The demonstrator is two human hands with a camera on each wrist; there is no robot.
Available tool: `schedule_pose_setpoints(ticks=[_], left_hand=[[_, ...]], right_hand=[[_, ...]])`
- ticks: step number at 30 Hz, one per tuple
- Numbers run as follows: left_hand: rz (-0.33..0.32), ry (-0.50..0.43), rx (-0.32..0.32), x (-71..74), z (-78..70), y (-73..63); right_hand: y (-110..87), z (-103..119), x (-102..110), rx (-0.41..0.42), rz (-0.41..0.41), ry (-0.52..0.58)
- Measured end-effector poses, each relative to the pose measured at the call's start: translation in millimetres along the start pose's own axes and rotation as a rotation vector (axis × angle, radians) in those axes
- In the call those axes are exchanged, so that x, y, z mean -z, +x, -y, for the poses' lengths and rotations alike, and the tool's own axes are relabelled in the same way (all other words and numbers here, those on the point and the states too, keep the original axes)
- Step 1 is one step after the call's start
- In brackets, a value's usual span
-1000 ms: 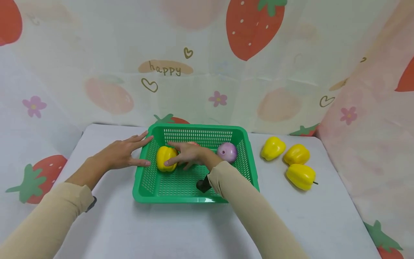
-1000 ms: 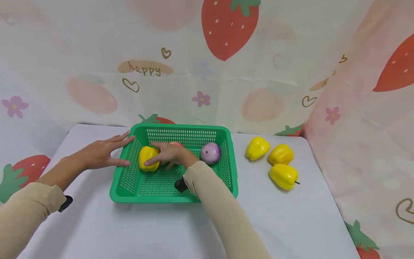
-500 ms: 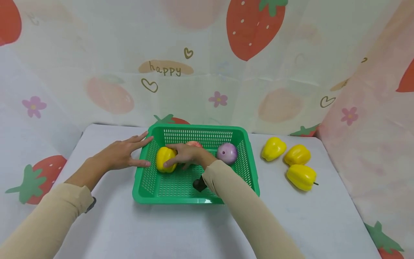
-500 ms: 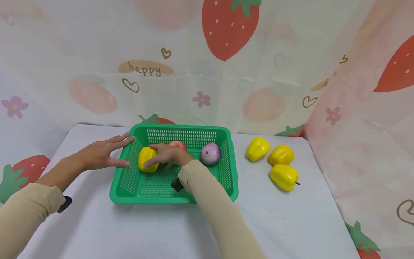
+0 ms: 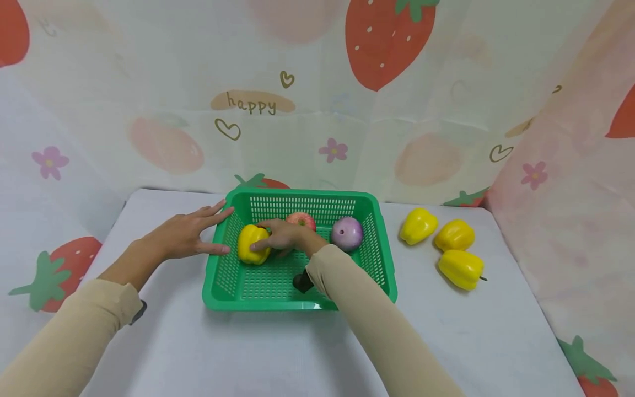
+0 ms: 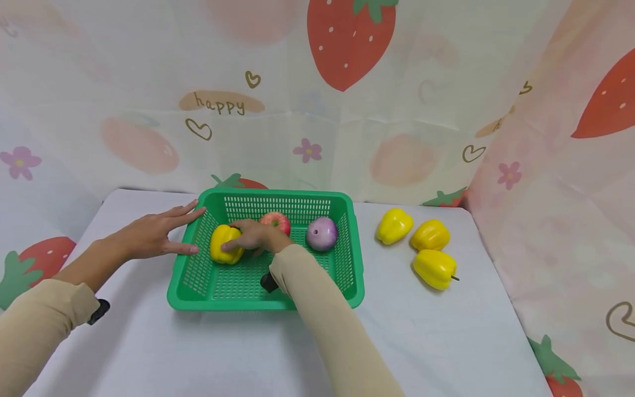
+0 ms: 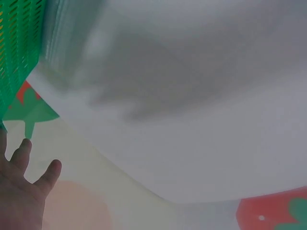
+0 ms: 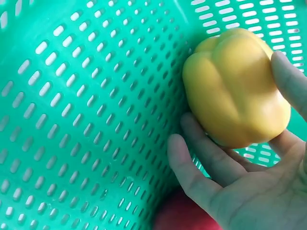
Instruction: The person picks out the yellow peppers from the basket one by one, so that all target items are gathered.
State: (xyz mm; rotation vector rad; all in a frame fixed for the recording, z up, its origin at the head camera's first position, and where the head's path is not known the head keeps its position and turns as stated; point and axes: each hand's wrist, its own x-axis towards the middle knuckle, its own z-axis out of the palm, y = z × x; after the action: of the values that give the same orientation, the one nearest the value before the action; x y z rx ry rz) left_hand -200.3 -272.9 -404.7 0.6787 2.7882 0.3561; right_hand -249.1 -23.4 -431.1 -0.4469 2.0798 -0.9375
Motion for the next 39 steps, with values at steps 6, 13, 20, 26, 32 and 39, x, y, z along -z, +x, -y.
schedule_pose_setpoints(ticks=[6,13,20,26,32,39], left_hand=[[-0.001,0.006,0.007,-0.6,1.6,0.5],[0.003,0.010,0.016,-1.8,2.0,1.4],[0.001,0.013,0.012,-0.8,0.7,1.7],[-0.003,0.018,0.009,-1.1,0.5,1.1],[-0.003,0.012,0.014,-1.4,-0.6,2.0],[-0.011,0.020,0.007,0.1,-1.4,1.0]], right_hand=[[0.7,2.0,-0.5,0.033,-0.008,-0.087],[0.6,1.7,-0.4,0.038,-0.003,-0.055],[-1.9,0.6,0.9,0.052,-0.010,-0.031],[-14.5,3.3,9.4,0.081,-0.006,-0.016],[-39.9,9.8,28.5,0.149,-0.011,-0.075],[-75.2,15.4,57.4,0.231,-0.005,-0.117]])
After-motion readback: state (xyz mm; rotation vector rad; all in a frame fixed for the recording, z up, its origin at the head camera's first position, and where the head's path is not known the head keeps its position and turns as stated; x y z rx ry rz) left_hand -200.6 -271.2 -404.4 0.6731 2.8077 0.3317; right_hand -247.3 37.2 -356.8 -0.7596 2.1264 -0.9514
